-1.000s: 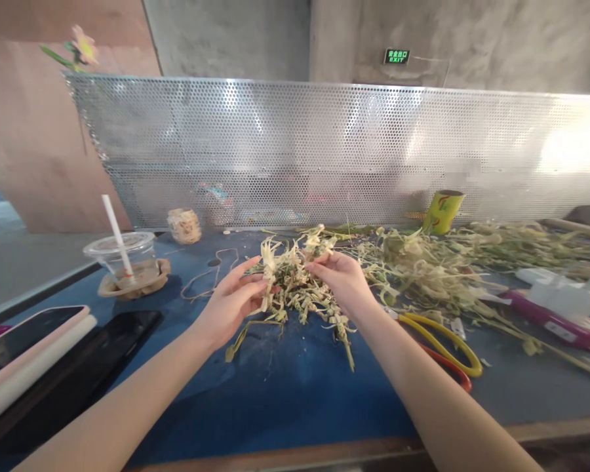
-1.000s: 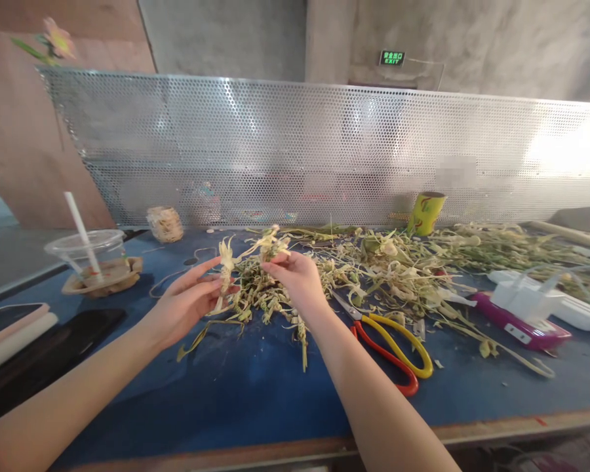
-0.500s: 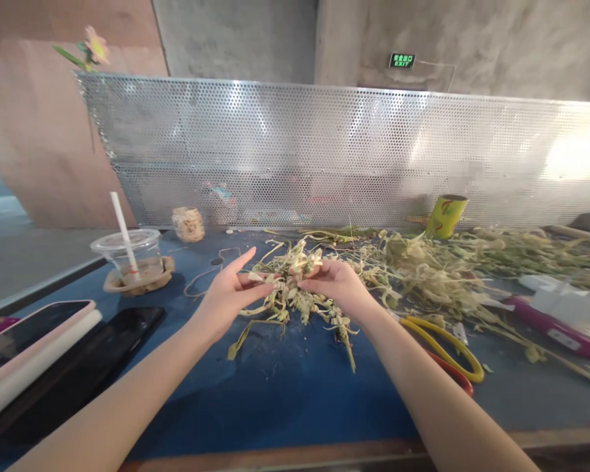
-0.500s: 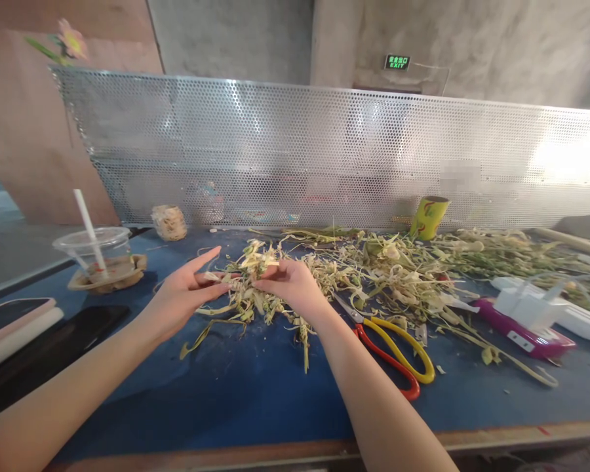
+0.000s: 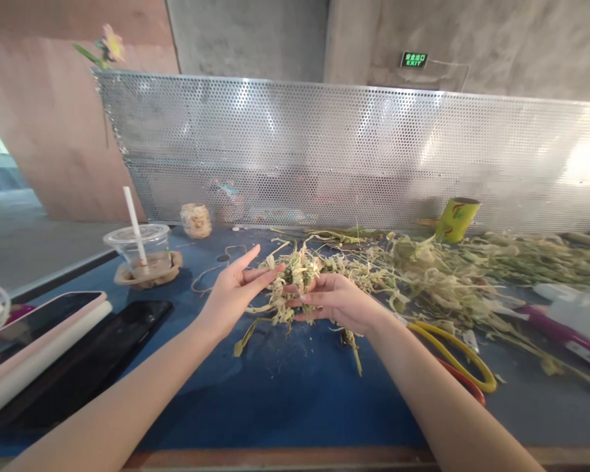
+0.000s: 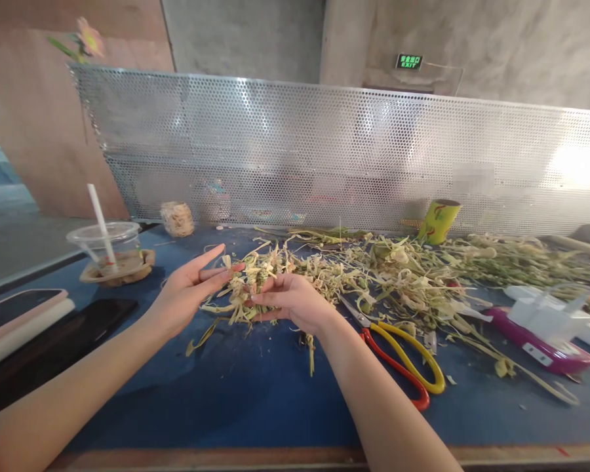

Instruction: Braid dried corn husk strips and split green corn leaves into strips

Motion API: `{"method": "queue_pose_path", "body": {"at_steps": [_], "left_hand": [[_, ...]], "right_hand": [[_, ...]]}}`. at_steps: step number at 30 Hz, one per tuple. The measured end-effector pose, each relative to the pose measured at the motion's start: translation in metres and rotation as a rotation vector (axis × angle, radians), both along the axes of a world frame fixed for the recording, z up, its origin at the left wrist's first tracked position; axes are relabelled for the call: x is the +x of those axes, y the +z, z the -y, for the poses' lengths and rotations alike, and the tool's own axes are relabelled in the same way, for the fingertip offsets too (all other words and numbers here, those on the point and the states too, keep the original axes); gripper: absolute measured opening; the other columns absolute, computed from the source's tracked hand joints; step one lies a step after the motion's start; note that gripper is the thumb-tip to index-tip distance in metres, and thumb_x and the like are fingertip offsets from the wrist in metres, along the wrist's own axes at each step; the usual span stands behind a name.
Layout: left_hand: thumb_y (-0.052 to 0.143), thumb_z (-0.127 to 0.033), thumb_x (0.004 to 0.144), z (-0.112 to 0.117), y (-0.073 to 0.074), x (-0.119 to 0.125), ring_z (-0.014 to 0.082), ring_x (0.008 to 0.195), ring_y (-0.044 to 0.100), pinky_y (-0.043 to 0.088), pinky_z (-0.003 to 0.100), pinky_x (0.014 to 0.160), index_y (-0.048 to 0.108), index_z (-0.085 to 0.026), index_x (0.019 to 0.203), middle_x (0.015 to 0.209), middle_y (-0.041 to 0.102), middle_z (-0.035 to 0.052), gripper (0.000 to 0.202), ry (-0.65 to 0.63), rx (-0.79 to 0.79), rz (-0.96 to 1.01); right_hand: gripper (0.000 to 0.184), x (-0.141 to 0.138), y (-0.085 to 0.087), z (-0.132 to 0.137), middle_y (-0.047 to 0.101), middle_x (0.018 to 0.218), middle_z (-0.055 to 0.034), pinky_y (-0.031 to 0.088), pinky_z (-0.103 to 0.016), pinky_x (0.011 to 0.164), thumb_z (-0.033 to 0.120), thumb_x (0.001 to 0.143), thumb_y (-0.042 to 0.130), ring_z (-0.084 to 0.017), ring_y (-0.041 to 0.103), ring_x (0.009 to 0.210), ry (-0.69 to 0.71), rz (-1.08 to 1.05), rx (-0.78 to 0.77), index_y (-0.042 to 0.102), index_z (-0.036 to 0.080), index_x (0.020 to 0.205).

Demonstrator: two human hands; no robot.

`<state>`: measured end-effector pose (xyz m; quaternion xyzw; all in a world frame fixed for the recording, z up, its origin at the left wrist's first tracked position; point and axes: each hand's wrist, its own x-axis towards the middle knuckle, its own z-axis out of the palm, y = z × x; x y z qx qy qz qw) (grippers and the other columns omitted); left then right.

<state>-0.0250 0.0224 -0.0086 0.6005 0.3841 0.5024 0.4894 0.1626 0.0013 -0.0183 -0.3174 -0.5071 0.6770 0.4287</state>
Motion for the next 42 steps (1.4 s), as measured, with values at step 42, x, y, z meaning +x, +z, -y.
{"method": "queue_pose_path", "body": {"at_steps": [42], "left_hand": [[0.071, -0.016, 0.06, 0.008, 0.002, 0.002, 0.0071, 0.052, 0.05, 0.042, 0.023, 0.05, 0.039, -0.018, 0.126, 0.078, 0.066, 0.0032, 0.073, -0.054, 0.029, 0.19]], "right_hand": [[0.018, -0.005, -0.001, 0.002, 0.064, 0.073, 0.001, 0.045, -0.04, 0.086, 0.016, 0.058, 0.072, -0.014, 0.063, 0.076, -0.05, -0.171, 0.004, 0.055, 0.014, 0.062]]}}
